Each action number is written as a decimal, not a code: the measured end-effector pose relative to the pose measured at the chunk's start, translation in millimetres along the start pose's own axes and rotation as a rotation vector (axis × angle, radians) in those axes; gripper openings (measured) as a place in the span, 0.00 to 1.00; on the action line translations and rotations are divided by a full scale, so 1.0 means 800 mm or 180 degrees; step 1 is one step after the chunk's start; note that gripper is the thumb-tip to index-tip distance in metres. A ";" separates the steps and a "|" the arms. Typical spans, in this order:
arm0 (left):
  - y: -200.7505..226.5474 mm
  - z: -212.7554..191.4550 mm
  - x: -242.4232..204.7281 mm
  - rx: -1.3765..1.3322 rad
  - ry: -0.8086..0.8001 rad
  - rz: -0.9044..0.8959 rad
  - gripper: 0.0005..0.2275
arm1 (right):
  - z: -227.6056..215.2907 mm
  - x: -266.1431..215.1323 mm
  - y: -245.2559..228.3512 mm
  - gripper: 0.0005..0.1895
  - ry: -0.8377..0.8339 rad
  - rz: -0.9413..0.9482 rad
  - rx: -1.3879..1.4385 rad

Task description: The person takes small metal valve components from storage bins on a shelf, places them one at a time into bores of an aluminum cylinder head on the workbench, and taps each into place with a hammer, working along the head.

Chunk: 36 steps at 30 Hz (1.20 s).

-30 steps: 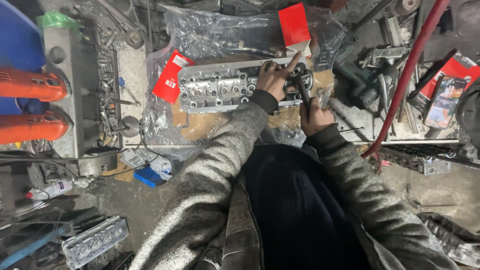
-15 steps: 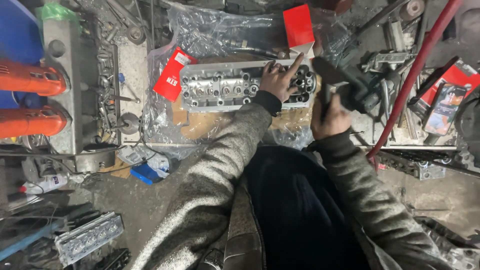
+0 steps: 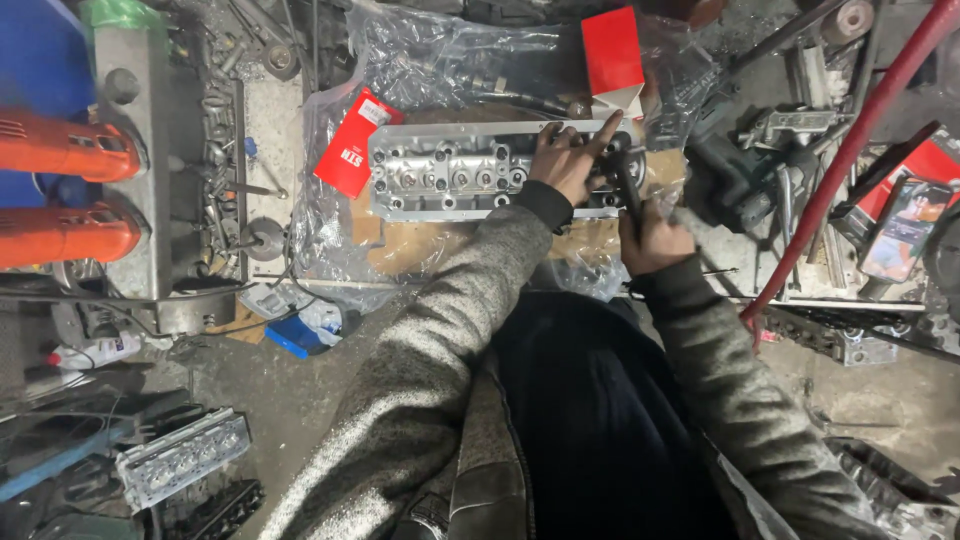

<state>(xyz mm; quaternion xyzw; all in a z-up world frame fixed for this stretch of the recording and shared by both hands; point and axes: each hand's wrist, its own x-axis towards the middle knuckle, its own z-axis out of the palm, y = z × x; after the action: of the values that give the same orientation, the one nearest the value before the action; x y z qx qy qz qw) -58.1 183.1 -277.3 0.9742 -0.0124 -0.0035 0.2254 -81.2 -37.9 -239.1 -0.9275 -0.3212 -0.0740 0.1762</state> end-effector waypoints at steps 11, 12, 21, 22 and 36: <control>-0.001 -0.001 -0.006 0.0046 0.0268 0.0044 0.47 | -0.011 0.007 0.011 0.12 0.0351 -0.1551 -0.1075; -0.002 -0.007 -0.003 0.0080 0.0286 0.0013 0.47 | -0.027 0.020 -0.003 0.12 0.0376 -0.1581 -0.1044; 0.006 0.001 -0.008 0.0142 0.0190 0.0079 0.47 | 0.044 -0.019 0.031 0.27 0.0261 0.0000 -0.0197; 0.003 0.001 -0.003 0.0115 0.0070 0.0006 0.47 | 0.024 -0.004 0.025 0.23 0.0006 0.0051 0.0042; -0.003 0.018 -0.003 -0.0093 0.0083 0.0038 0.49 | -0.050 0.015 -0.022 0.23 0.0150 -0.0214 0.0359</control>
<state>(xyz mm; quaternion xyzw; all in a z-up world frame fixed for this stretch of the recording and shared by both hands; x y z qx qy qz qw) -61.1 178.9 -291.2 0.9707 -0.0152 0.0103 0.2398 -83.6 -33.3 -193.8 -0.9028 -0.3516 -0.0835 0.2331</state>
